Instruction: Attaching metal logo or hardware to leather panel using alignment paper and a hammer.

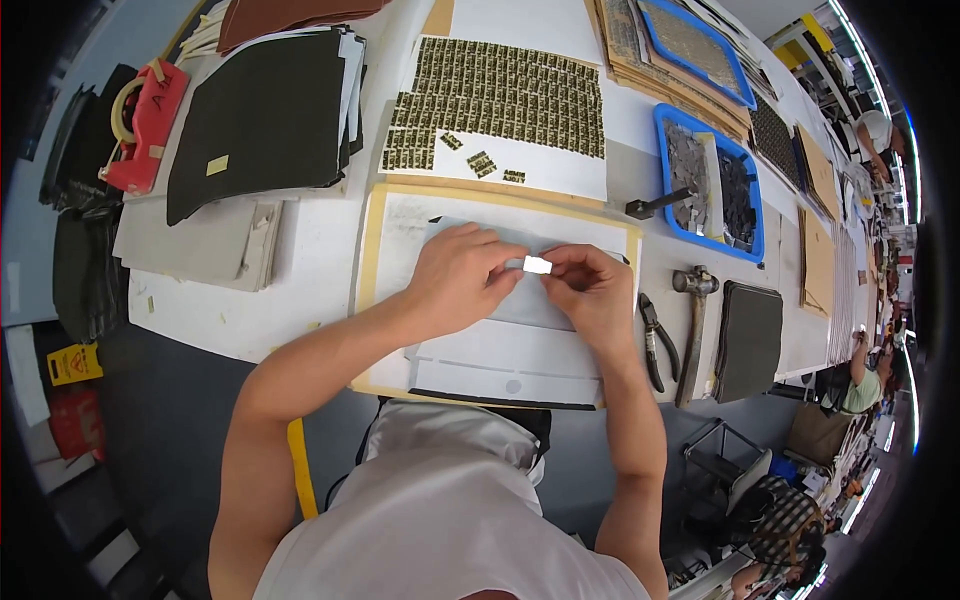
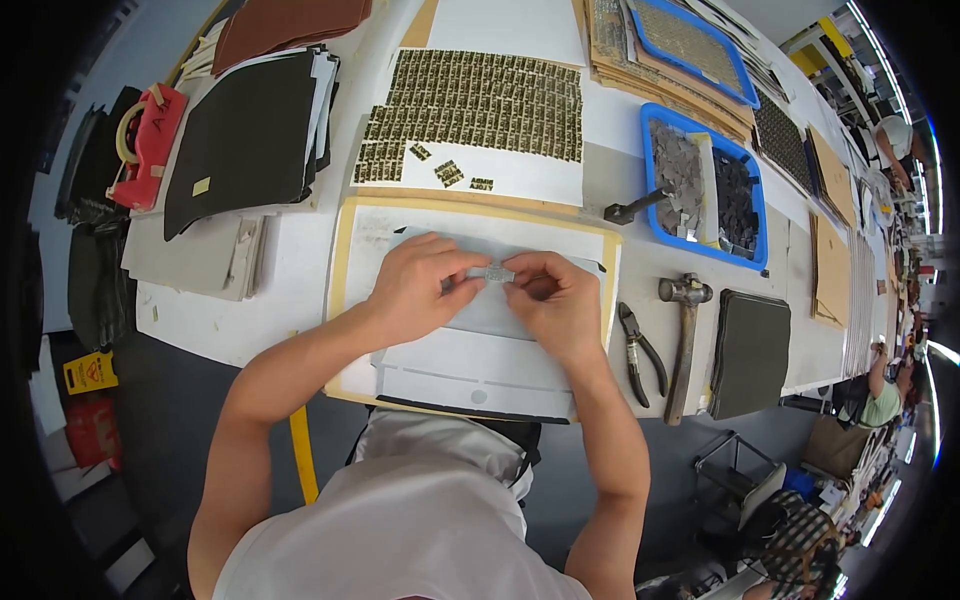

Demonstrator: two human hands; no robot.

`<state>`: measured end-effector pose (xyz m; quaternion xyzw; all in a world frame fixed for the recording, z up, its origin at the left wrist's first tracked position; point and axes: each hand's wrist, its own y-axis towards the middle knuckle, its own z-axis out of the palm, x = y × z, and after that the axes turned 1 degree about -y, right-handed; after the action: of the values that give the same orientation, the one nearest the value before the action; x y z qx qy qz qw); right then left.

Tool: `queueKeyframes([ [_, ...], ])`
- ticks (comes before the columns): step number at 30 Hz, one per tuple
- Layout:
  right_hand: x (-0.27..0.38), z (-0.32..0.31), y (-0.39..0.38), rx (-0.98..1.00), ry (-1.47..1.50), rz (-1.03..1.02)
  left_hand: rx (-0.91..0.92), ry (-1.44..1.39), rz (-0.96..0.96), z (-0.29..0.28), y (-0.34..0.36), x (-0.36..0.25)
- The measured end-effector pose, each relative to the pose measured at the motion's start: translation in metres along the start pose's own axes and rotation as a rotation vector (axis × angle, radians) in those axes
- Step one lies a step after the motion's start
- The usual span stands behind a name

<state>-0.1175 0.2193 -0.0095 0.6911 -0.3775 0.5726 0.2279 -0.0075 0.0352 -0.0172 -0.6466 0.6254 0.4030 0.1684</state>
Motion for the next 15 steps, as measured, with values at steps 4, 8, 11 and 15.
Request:
queueKeyframes([
  [4, -0.0035, -0.0012, 0.0013, -0.005, -0.085, -0.015, -0.029, 0.003, -0.004, 0.0014, 0.0004, 0.0018],
  [8, -0.0032, -0.0008, 0.0019, -0.013, -0.119, -0.022, -0.031, -0.007, -0.022, 0.0005, 0.0012, 0.0001],
  [11, -0.0017, -0.0007, 0.0018, -0.018, -0.149, -0.025, -0.032, -0.012, -0.034, 0.0001, 0.0018, 0.0001],
  [15, -0.0035, -0.0005, 0.0026, -0.015, -0.167, -0.029, -0.029, -0.03, -0.062, 0.0013, 0.002, -0.0005],
])
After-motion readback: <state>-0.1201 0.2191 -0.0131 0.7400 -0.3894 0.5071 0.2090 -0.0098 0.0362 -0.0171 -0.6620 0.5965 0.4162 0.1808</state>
